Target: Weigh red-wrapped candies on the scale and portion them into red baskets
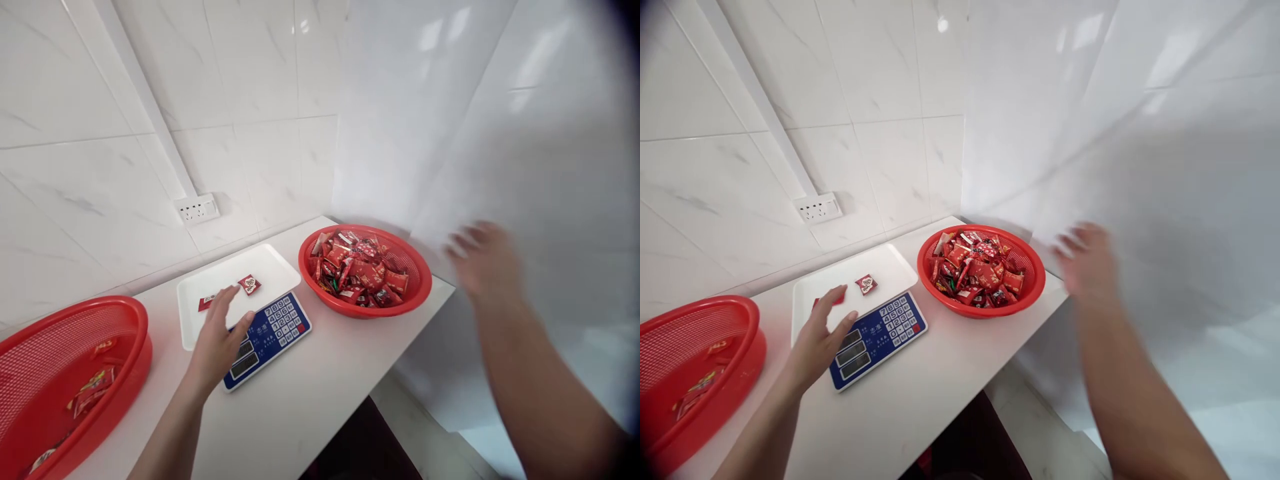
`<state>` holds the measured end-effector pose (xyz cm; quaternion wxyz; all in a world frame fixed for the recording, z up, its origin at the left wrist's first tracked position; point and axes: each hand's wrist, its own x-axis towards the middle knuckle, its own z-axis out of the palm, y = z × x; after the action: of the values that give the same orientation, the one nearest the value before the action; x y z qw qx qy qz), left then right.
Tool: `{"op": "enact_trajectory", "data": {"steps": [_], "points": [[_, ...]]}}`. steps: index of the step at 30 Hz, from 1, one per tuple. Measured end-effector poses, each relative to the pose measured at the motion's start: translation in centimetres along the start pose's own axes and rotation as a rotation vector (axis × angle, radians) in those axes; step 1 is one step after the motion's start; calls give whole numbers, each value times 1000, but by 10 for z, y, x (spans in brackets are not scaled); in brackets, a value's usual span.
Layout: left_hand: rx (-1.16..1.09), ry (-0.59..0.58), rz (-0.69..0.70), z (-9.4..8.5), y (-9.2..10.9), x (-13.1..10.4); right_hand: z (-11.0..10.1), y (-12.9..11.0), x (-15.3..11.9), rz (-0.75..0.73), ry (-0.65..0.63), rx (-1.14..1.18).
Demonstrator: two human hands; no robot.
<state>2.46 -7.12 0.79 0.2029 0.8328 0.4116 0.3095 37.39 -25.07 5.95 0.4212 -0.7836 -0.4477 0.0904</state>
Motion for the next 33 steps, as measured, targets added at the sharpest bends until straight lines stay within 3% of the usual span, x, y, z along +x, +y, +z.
{"op": "enact_trajectory", "data": {"steps": [2, 4, 6, 11, 14, 21, 26, 29, 33], "points": [[-36, -42, 100, 15, 18, 1, 35, -39, 26, -117, -163, -41], [-55, -82, 137, 23, 30, -5, 60, -53, 47, -169, -272, -98], [-67, -108, 110, 24, 33, -13, 69, -41, 61, -167, -306, -183], [-92, -120, -16, 9, 22, -23, 70, 28, 69, -16, -393, -429], [-124, -87, -23, 3, 20, -23, 79, 45, 69, 27, -436, -510], [-194, -86, -51, -1, 19, -22, 77, 26, 76, -37, -559, -603], [-187, -79, -45, -7, 14, -20, 119, 12, 64, -86, -758, -576], [-210, -70, -74, -11, 8, -22, 144, 9, 65, -52, -758, -620], [-248, -40, -97, -16, 1, -23, 160, 12, 80, 0, -757, -666]]}}
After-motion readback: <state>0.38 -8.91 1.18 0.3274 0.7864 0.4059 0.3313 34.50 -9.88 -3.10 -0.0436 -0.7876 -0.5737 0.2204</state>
